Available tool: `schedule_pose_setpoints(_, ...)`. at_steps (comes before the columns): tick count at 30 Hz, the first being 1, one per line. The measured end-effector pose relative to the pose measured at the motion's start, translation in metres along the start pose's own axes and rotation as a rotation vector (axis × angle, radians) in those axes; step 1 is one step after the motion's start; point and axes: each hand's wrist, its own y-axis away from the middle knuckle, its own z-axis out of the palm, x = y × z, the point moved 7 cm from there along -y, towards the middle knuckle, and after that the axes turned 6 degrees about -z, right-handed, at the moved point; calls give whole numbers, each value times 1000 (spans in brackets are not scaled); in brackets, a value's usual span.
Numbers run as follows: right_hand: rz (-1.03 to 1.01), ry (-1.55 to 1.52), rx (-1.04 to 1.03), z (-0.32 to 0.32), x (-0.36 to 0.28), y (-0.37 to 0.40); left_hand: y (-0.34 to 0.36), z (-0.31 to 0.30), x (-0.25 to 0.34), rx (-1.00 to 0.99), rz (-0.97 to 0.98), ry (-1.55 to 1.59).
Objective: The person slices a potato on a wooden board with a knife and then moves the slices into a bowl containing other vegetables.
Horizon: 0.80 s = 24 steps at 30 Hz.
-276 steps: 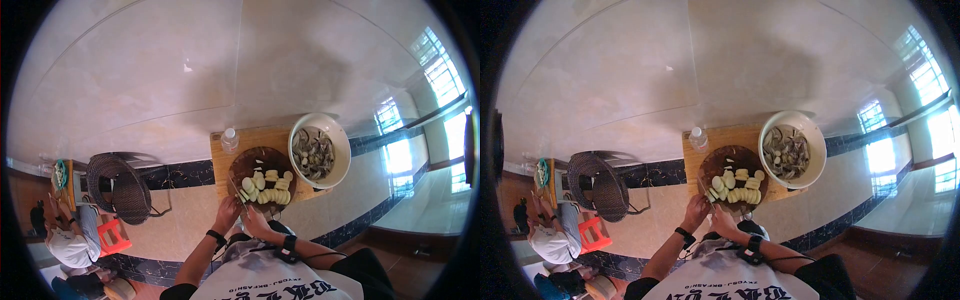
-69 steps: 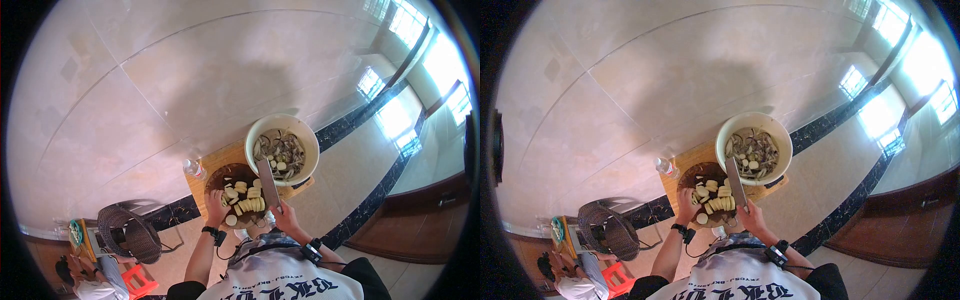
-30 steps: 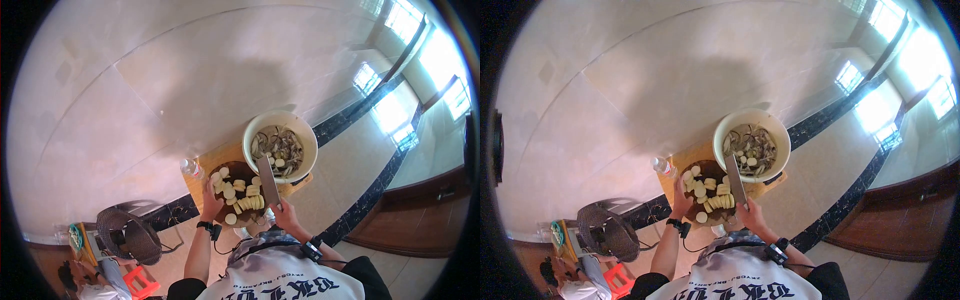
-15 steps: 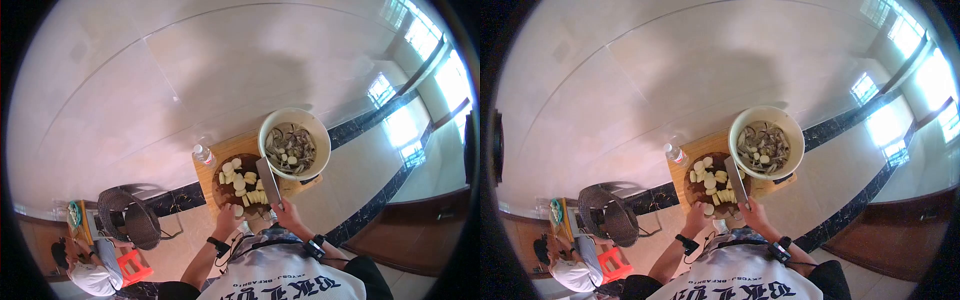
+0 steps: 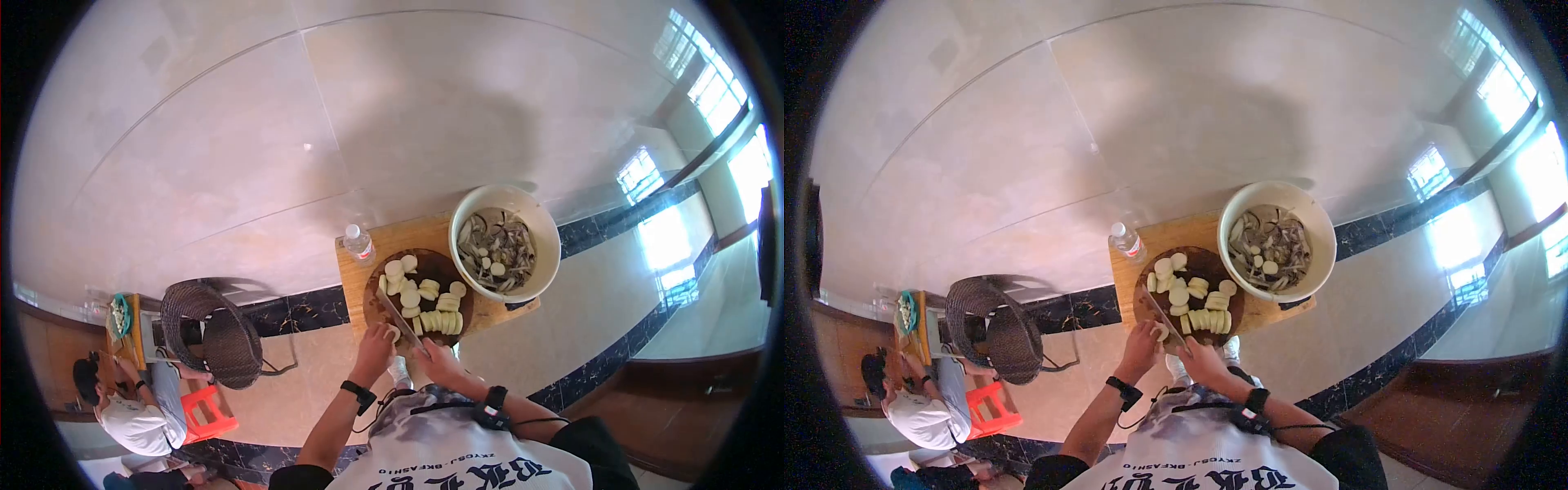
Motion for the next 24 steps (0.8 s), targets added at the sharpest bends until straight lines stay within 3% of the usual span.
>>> schedule_pose_setpoints(3,54,73,-83,21,2,5,5,9,7,-17,89,-20)
schedule_pose_setpoints(6,-60,60,-1,30,2,12,8,20,3,-117,76,-58)
schedule_pose_setpoints(9,34,59,-46,39,5,18,9,21,3,-134,97,-104)
schedule_pose_setpoints(12,36,94,-1,53,12,23,10,15,7,-42,209,-148)
schedule_pose_setpoints(16,29,125,-100,73,27,26,12,28,-3,-59,179,-64)
schedule_pose_setpoints(21,31,94,40,64,11,28,14,32,-7,-65,146,-29)
schedule_pose_setpoints(24,118,49,-13,64,14,30,14,30,-7,-62,130,2)
